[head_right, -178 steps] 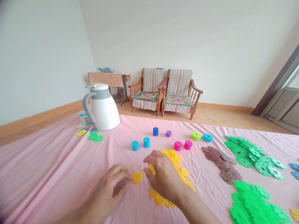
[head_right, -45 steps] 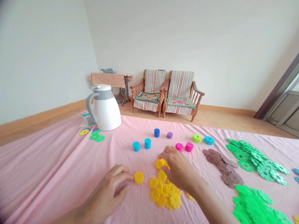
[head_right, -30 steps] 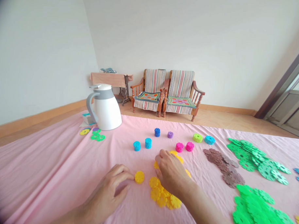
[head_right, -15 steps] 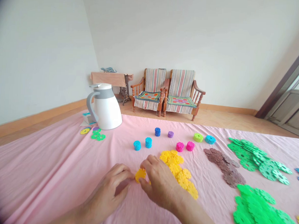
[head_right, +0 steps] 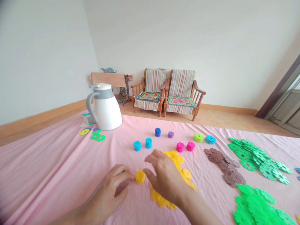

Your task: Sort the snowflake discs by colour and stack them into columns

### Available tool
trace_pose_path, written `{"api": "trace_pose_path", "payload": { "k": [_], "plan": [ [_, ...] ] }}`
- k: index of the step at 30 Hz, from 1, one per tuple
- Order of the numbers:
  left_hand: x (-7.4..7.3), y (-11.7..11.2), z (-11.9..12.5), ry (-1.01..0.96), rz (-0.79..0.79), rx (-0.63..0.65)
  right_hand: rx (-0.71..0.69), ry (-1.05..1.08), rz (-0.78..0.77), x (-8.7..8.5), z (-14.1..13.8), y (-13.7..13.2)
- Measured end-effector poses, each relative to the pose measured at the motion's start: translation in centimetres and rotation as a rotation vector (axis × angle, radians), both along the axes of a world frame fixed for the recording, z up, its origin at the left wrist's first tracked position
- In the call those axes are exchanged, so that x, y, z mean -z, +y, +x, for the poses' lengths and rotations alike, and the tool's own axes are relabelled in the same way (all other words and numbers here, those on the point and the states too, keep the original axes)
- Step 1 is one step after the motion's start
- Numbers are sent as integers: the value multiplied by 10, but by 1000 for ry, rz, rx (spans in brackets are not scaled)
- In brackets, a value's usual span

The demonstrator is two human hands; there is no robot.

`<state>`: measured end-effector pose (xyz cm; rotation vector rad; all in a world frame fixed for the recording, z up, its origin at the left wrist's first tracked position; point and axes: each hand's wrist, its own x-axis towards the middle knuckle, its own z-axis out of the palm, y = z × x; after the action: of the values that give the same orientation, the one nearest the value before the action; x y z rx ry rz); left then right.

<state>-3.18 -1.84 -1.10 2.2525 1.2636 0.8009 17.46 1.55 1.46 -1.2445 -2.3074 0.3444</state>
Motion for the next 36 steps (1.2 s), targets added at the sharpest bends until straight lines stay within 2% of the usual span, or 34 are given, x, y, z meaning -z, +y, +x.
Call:
{"api": "trace_pose_path", "payload": {
  "k": [3,7,18,25,30,36],
  "plan": [
    [1,0,0,2,3,-2,121,-54,34,2,19,12],
    [3,1,-1,11,-6,-13,97,-169,-38,5,32,19],
    [1,2,1,10,-1,-14,84,-297,-13,8,18,10],
    [2,1,1,14,2,-22,65,-192,7,5,17,10],
    [-1,1,1,-15,17,-12,23,-45,-49,0,2,0],
    [-2,0,1,-10,0,-7,-39,9,-39,4,-14,-10]
  ]
}}
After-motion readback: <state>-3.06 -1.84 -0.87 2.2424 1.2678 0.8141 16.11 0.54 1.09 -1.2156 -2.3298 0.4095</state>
